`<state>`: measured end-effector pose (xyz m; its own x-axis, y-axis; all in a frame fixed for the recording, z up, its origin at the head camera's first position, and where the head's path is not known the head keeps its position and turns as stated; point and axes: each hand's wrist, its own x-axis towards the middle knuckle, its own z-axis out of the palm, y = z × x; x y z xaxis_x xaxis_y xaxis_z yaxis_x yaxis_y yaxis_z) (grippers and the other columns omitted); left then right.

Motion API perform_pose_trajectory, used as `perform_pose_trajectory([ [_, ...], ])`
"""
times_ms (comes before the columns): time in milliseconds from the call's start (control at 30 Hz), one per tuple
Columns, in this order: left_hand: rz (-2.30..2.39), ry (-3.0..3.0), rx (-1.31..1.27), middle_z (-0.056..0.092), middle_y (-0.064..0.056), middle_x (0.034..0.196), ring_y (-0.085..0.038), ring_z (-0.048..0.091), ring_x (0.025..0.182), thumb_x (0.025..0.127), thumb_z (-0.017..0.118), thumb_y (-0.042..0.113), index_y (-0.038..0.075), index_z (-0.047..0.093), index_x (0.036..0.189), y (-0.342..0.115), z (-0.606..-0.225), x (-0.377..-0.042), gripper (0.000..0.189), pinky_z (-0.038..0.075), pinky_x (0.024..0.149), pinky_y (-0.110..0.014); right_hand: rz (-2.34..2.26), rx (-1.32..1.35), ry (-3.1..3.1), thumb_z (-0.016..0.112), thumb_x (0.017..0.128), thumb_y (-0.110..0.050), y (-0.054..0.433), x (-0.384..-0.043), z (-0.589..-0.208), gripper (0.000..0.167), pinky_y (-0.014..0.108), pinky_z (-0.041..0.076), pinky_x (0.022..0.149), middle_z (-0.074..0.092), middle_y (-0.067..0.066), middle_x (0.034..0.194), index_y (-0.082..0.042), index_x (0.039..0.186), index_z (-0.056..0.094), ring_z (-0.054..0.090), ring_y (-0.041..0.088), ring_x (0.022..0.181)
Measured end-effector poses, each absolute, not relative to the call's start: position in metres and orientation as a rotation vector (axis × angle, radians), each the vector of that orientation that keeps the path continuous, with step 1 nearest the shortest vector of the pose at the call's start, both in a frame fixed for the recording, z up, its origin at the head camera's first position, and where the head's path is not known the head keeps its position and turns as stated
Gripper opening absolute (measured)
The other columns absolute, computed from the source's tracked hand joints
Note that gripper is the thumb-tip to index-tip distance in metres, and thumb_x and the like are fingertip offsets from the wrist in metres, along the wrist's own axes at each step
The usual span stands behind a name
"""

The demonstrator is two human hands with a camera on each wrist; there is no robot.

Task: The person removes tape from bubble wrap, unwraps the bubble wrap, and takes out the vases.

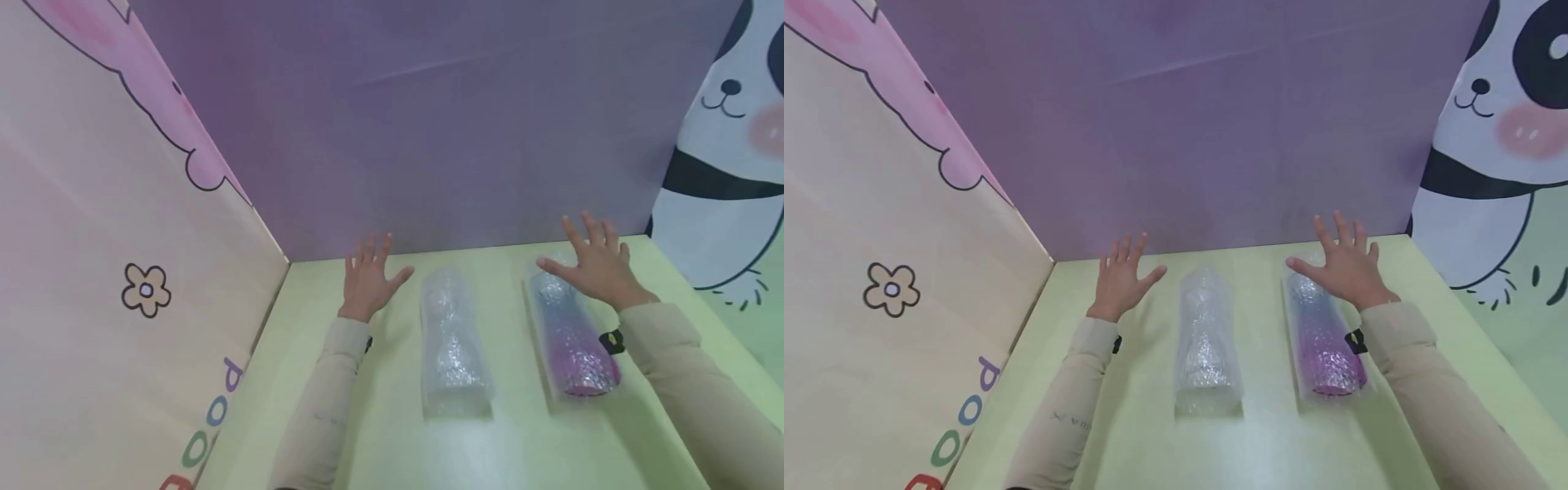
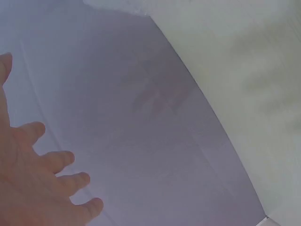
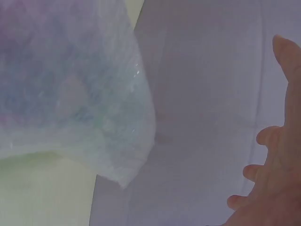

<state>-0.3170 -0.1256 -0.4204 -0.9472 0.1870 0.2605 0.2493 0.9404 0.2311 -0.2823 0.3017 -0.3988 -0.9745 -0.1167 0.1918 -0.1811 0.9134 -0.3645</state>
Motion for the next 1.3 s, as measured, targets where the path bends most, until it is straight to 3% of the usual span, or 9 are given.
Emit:
perform_pose_trajectory([
  [467, -0.405, -2.833, -0.333, 0.012, -0.011, 0.173, -0.038, 0.010, 0.160, 0.097, 0.040, 0.074, 0.032, 0.018, 0.165, -0.124, -0.425, -0.293, 0.083, 0.014, 0.128, -0.064, 0.538, 0.285, -2.931, 0.057, 0.094, -0.068, 0.283, -0.263, -0.388, 0.105, 0.089, 0.007, 0.105, -0.010, 0.025, 0.171, -0.019, 0.166, -0.002, -0.006, 0.061, 0.151],
  [767, -0.463, -2.859, -0.328, 0.000, -0.010, 0.174, -0.040, -0.003, 0.160, 0.094, 0.042, 0.077, 0.030, 0.022, 0.164, -0.117, -0.441, -0.278, 0.087, 0.014, 0.124, -0.071, 0.501, 0.339, -2.993, 0.057, 0.093, -0.069, 0.261, -0.243, -0.391, 0.107, 0.088, 0.011, 0.106, -0.001, 0.028, 0.170, -0.015, 0.166, 0.002, 0.003, 0.063, 0.150],
  [1067, -0.587, -2.898, -0.449, 0.013, -0.014, 0.173, -0.043, 0.006, 0.159, 0.095, 0.045, 0.074, 0.028, 0.024, 0.164, -0.100, -0.462, -0.265, 0.086, 0.013, 0.123, -0.072, 0.576, 0.457, -3.061, 0.054, 0.097, -0.066, 0.230, -0.219, -0.408, 0.103, 0.076, 0.010, 0.119, 0.023, 0.033, 0.164, -0.001, 0.163, 0.009, 0.021, 0.059, 0.147],
  [1167, -0.684, -2.920, -0.546, 0.020, -0.013, 0.171, -0.041, 0.012, 0.159, 0.096, 0.045, 0.072, 0.028, 0.024, 0.164, -0.094, -0.466, -0.260, 0.084, 0.013, 0.125, -0.070, 0.681, 0.471, -3.072, 0.052, 0.098, -0.065, 0.224, -0.215, -0.418, 0.102, 0.073, 0.015, 0.121, 0.023, 0.034, 0.163, -0.001, 0.164, 0.007, 0.023, 0.058, 0.148],
  [1300, -0.795, -2.920, -0.650, 0.031, -0.010, 0.168, -0.038, 0.029, 0.155, 0.097, 0.048, 0.069, 0.028, 0.029, 0.162, -0.087, -0.470, -0.257, 0.079, 0.021, 0.125, -0.066, 0.814, 0.481, -3.065, 0.051, 0.099, -0.064, 0.214, -0.213, -0.430, 0.099, 0.074, 0.025, 0.117, 0.021, 0.035, 0.164, -0.003, 0.164, 0.007, 0.024, 0.059, 0.147],
])
